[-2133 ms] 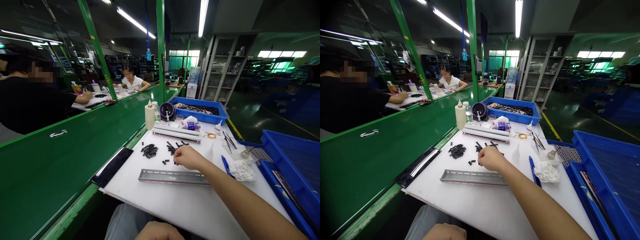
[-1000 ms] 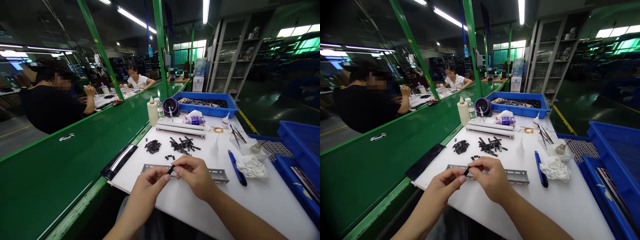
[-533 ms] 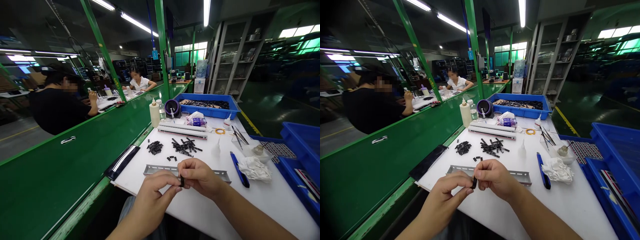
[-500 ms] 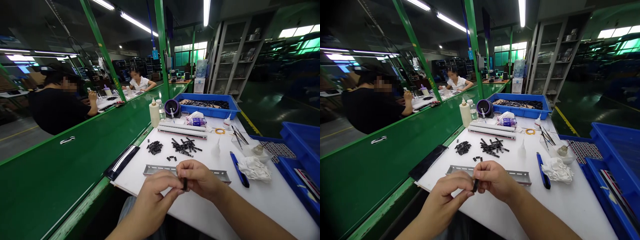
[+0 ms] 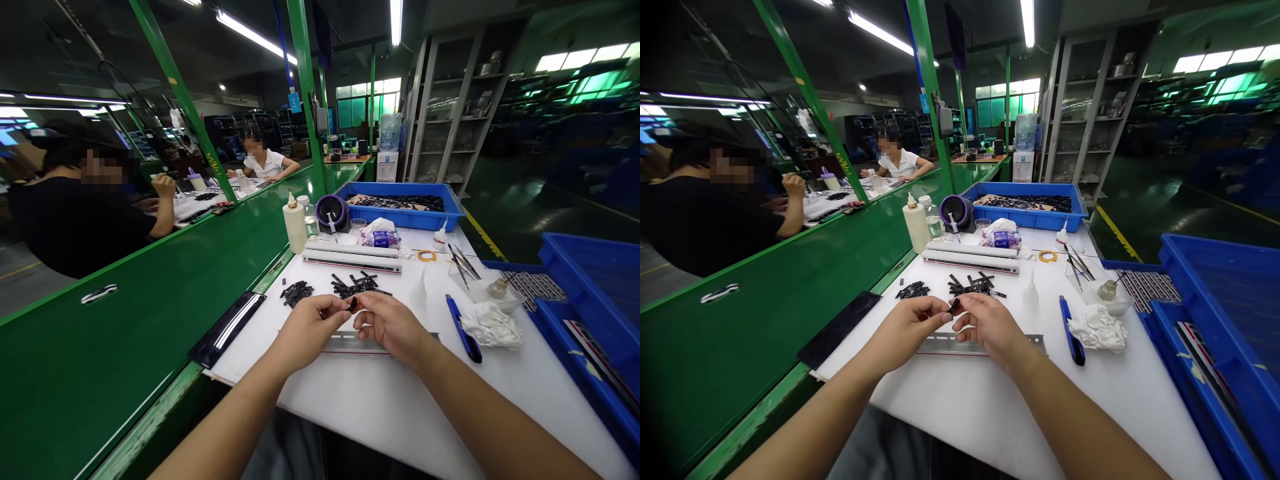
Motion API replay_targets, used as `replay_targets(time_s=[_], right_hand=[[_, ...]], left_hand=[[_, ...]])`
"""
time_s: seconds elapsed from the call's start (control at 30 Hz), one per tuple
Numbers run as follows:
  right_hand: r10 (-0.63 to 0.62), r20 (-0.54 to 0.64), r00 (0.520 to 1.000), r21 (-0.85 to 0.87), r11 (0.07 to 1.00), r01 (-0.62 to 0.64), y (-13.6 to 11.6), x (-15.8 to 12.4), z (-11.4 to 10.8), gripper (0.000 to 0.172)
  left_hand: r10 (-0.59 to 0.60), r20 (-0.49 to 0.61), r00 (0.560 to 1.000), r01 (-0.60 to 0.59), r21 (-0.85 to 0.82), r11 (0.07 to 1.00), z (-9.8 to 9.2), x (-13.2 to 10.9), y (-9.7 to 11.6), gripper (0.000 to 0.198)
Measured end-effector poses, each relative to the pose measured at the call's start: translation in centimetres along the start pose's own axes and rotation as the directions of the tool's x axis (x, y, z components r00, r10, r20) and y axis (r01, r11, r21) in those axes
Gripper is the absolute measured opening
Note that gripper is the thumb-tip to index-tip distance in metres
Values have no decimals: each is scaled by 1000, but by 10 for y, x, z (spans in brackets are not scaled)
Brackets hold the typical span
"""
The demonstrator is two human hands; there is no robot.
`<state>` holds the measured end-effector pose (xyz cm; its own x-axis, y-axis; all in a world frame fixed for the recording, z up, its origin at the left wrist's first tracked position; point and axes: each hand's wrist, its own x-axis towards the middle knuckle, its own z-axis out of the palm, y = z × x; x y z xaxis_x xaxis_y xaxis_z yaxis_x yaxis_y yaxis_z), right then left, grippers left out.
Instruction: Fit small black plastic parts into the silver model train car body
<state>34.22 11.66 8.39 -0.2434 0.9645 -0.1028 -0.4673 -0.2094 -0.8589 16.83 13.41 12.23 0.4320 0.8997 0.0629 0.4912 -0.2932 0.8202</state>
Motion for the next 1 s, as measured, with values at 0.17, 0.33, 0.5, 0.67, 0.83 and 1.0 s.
replay_targets(time_s=[0.17,0.33,0.5,0.67,0.83,1.0], right_hand=[[-424,-24,905,-686,666,294,-7,-3,-9,22],[-409,188,893,-949,158,273,-18,-5,-14,26],[-99,17,995,-1000,4,18,-15,8,-14,21],[-140,1,990,-999,-43,-5,-14,10,-12,30],[-222,-33,974,-996,-78,-52,-21,1,-24,31],[-289,-48,956,-995,-74,-72,-25,0,-31,27]], left_hand=[[-72,-46,996,85,447,890,2,14,4,25],[-140,-202,969,240,657,714,-32,46,-26,18],[-235,-86,968,211,785,583,-58,70,-58,19],[-64,82,995,-34,840,542,-34,88,-57,22],[99,300,949,-305,792,529,-10,111,-50,26],[157,354,922,-383,775,503,-11,120,-53,16]])
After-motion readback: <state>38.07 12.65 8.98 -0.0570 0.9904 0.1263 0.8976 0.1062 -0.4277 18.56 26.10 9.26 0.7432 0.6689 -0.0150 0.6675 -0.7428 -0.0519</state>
